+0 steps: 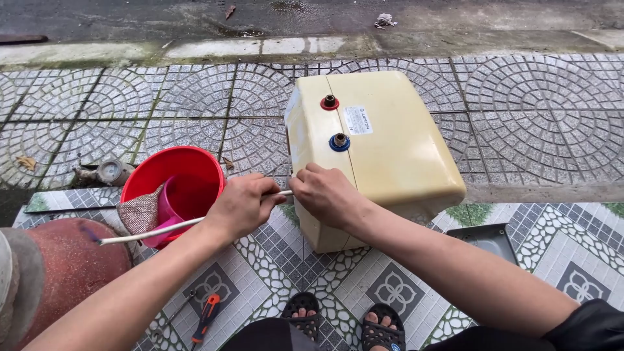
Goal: Disassembling a water heater by removing screws from the casing and then lifting off the front cover to access the internal components.
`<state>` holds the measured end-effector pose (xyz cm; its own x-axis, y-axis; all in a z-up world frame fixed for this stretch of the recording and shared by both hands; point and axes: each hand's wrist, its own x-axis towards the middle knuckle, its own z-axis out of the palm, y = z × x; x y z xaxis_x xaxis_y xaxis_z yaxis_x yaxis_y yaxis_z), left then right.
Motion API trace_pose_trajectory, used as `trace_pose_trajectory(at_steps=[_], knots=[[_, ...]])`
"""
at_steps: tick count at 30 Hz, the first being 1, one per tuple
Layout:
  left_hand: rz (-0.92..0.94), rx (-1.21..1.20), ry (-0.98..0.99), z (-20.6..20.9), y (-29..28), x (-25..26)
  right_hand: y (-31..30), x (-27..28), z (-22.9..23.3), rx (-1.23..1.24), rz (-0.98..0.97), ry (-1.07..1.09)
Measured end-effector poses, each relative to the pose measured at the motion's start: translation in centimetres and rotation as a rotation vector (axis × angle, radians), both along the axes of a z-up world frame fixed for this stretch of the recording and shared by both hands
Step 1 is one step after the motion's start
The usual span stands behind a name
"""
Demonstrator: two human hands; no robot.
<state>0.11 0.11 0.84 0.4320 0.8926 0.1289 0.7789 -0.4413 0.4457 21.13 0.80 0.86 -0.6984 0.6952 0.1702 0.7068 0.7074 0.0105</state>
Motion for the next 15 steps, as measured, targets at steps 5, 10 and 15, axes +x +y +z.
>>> trace_pose_trajectory(at_steps=[5, 10, 15], knots=[[0.123, -0.607, -0.123, 2.6, 0.4, 0.2, 0.7, 0.3, -0.6, -0.057, 0.134, -0.075], [0.155, -0.936, -0.484, 1.2, 0.1, 0.0, -0.7, -0.4, 1.4, 0.054, 0.111, -0.05], [0.118, -1.139, -0.685, 3.3, 0.2, 0.2, 0.5, 0.4, 0.0, 0.007, 0.098, 0.023]])
